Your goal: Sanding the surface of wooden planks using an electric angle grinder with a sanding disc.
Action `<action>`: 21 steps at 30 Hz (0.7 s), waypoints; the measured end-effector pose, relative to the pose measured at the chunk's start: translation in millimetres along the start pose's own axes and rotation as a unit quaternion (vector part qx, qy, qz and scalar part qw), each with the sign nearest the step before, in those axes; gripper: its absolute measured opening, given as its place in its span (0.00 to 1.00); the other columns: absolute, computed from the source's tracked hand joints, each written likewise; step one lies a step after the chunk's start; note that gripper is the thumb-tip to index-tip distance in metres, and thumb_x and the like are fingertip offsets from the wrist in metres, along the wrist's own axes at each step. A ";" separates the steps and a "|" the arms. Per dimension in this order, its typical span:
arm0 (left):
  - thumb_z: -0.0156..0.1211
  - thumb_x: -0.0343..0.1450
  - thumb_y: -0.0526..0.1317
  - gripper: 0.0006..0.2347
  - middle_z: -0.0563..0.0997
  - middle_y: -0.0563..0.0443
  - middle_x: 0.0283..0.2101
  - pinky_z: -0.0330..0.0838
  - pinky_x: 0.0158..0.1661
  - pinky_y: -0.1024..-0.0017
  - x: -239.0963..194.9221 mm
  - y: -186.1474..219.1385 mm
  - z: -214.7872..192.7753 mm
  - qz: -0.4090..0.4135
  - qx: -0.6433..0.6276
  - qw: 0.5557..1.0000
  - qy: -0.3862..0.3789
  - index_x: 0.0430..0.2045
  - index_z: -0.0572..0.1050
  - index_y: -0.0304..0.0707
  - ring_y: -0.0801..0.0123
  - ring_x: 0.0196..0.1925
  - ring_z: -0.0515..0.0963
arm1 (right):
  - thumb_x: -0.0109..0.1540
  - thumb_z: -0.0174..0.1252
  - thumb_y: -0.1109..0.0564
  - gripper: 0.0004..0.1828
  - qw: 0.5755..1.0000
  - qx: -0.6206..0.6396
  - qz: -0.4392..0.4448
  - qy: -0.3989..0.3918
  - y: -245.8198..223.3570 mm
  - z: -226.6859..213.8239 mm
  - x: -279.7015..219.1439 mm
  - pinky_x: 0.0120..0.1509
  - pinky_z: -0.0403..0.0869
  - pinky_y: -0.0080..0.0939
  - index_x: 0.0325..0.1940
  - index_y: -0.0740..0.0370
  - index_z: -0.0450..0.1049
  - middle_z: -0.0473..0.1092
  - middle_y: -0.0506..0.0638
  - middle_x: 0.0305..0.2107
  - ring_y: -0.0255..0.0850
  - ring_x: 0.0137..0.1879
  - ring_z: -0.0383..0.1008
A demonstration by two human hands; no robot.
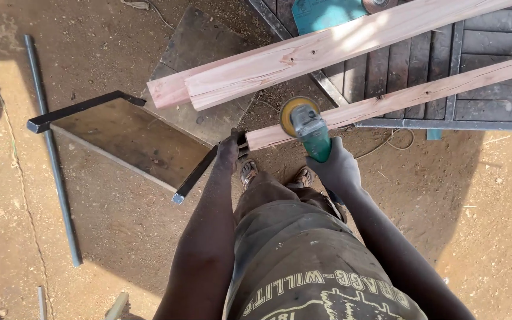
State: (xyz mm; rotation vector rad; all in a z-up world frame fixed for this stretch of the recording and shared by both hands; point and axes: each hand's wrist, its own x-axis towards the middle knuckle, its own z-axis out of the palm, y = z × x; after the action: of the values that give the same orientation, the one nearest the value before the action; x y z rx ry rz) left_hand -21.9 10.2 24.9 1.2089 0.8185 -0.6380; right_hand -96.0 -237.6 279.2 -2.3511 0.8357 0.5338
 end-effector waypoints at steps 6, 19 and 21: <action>0.45 0.76 0.61 0.23 0.83 0.42 0.43 0.77 0.44 0.50 -14.7 4.5 1.1 -0.048 -0.066 0.997 0.009 0.50 0.82 0.49 0.45 0.40 0.82 | 0.53 0.68 0.34 0.38 0.990 -0.107 -0.084 -0.024 -7.6 7.8 -11.7 0.56 0.76 0.69 0.58 0.56 0.65 0.75 0.63 0.45 0.66 0.53 0.78; 0.51 0.65 0.63 0.29 0.82 0.41 0.56 0.71 0.50 0.52 -17.9 26.8 -4.1 -0.077 0.015 0.995 -0.057 0.53 0.76 0.44 0.54 0.47 0.82 | 0.58 0.63 0.32 0.37 0.984 -0.011 0.132 0.123 29.7 -18.2 10.5 0.45 0.71 0.68 0.54 0.63 0.62 0.73 0.67 0.43 0.66 0.47 0.74; 0.42 0.66 0.71 0.37 0.81 0.37 0.56 0.74 0.46 0.50 8.2 4.3 -10.6 -0.065 -0.018 0.996 -0.063 0.58 0.76 0.45 0.51 0.44 0.84 | 0.58 0.63 0.32 0.36 0.984 -0.017 0.133 0.119 23.3 -9.0 1.5 0.45 0.72 0.67 0.54 0.62 0.62 0.73 0.66 0.42 0.65 0.46 0.75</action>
State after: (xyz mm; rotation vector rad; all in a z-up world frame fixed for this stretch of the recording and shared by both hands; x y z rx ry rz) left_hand -15.9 21.6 19.0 1.0765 0.8041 -0.7947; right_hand -108.9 -258.8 276.1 -2.3782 1.2730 0.3786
